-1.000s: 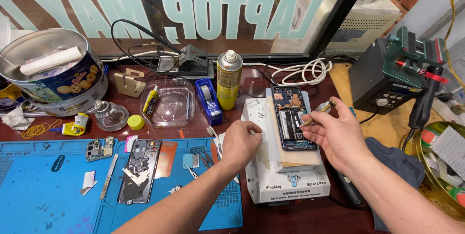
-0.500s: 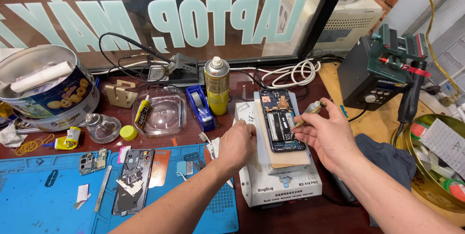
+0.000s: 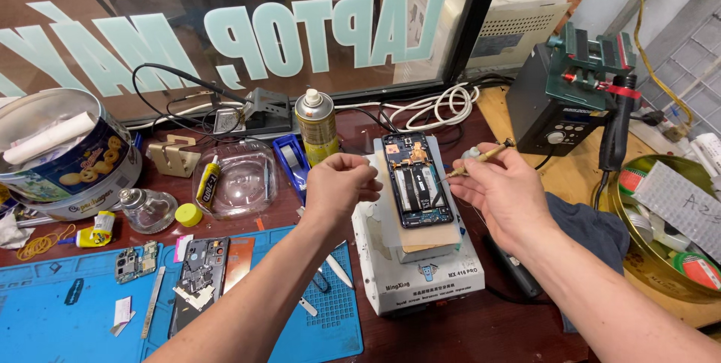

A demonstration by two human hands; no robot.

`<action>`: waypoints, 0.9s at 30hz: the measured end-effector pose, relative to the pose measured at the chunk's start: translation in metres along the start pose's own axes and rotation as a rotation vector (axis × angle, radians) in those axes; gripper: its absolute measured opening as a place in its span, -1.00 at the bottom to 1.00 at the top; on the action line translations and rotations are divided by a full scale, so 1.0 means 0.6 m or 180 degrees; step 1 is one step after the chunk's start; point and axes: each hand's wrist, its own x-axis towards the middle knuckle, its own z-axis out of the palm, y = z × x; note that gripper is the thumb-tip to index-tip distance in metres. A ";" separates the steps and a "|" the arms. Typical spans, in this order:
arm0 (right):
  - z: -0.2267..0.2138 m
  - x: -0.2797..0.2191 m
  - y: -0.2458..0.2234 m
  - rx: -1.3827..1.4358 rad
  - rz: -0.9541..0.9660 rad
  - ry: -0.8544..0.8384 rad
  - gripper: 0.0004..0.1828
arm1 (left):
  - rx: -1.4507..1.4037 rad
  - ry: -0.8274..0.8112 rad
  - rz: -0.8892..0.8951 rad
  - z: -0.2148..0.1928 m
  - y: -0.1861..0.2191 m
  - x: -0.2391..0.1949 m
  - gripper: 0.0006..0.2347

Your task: The person cleans a small electronic component with a cotton swab, then places it into a disassembled mobile device chassis. They use a small tool to press and adjust internal parts, then connect a ribbon cable to the motherboard.

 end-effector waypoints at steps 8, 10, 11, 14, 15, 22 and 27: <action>0.052 -0.042 -0.060 0.0122 -0.0662 -0.0380 -0.24 | -0.2037 -0.1330 -0.1021 0.057 -0.022 -0.036 -0.85; 0.064 -0.049 -0.072 0.0007 -0.0728 -0.0271 -0.12 | -0.2231 -0.1494 -0.1067 0.066 -0.026 -0.043 -0.85; 0.068 -0.052 -0.078 -0.0051 -0.0764 -0.0222 -0.05 | -0.2276 -0.1535 -0.1065 0.069 -0.026 -0.044 -0.84; 0.071 -0.058 -0.085 -0.0278 -0.0880 -0.0250 -0.05 | -0.2276 -0.1574 -0.1023 0.073 -0.026 -0.046 -0.85; 0.071 -0.059 -0.086 -0.0278 -0.0910 -0.0257 -0.06 | -0.2254 -0.1578 -0.0999 0.074 -0.025 -0.045 -0.85; 0.065 -0.062 -0.084 -0.0346 -0.1022 -0.0223 -0.10 | -0.2178 -0.1679 -0.0947 0.074 -0.023 -0.039 -0.87; 0.067 -0.064 -0.084 -0.0329 -0.1024 -0.0231 -0.11 | -0.2127 -0.1671 -0.0946 0.074 -0.020 -0.042 -0.87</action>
